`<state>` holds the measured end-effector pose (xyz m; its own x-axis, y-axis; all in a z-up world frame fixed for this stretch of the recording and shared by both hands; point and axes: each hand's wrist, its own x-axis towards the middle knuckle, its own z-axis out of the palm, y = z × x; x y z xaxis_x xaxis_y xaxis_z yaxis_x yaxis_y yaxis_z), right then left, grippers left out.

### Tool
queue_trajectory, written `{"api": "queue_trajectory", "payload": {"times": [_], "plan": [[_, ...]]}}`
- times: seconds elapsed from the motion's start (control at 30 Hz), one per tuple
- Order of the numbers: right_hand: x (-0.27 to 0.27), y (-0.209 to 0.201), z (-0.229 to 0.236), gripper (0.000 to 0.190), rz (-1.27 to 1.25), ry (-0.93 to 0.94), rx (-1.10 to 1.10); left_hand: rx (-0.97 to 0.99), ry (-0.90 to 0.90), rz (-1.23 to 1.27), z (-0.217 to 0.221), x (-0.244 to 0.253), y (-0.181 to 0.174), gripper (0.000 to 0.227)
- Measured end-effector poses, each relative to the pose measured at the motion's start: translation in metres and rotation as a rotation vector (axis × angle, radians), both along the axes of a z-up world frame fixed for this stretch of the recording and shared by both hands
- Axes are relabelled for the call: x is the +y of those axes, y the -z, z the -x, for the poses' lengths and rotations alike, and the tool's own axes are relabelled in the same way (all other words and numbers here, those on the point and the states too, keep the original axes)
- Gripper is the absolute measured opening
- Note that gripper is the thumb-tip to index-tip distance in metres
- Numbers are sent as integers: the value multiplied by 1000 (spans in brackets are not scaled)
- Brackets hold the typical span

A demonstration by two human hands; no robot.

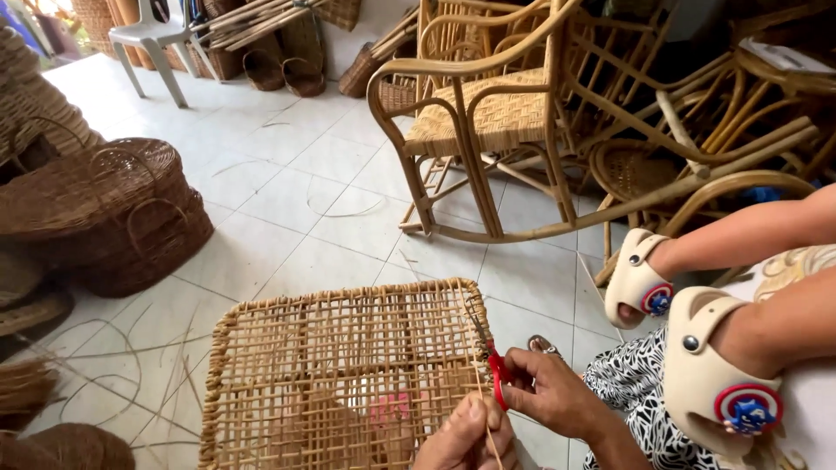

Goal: Weaving rattan strands into a chair frame and trimming the excess with scissors.

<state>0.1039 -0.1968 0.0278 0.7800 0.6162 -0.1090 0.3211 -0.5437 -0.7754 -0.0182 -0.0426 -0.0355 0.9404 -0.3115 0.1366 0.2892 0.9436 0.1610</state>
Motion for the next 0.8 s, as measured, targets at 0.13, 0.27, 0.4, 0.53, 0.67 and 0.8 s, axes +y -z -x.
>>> {"api": "queue_trajectory", "payload": {"times": [0.13,0.27,0.4,0.53,0.67,0.8], "plan": [[-2,-3,1,45,46,12,-10,19,-2,58,4,-2,-10,19],[-3,-4,-1,41,92,37,-46,63,-2,31,8,-3,-20,20],[1,-12,-4,48,91,29,15,121,-3,24,18,-4,-41,19],[-4,-14,-10,41,16,-31,41,159,14,18,17,-6,-39,20],[-4,-17,-7,44,-60,-73,65,145,28,84,20,-2,-46,18],[-5,-14,-4,40,-130,-113,137,38,50,-45,23,0,-45,22]]}}
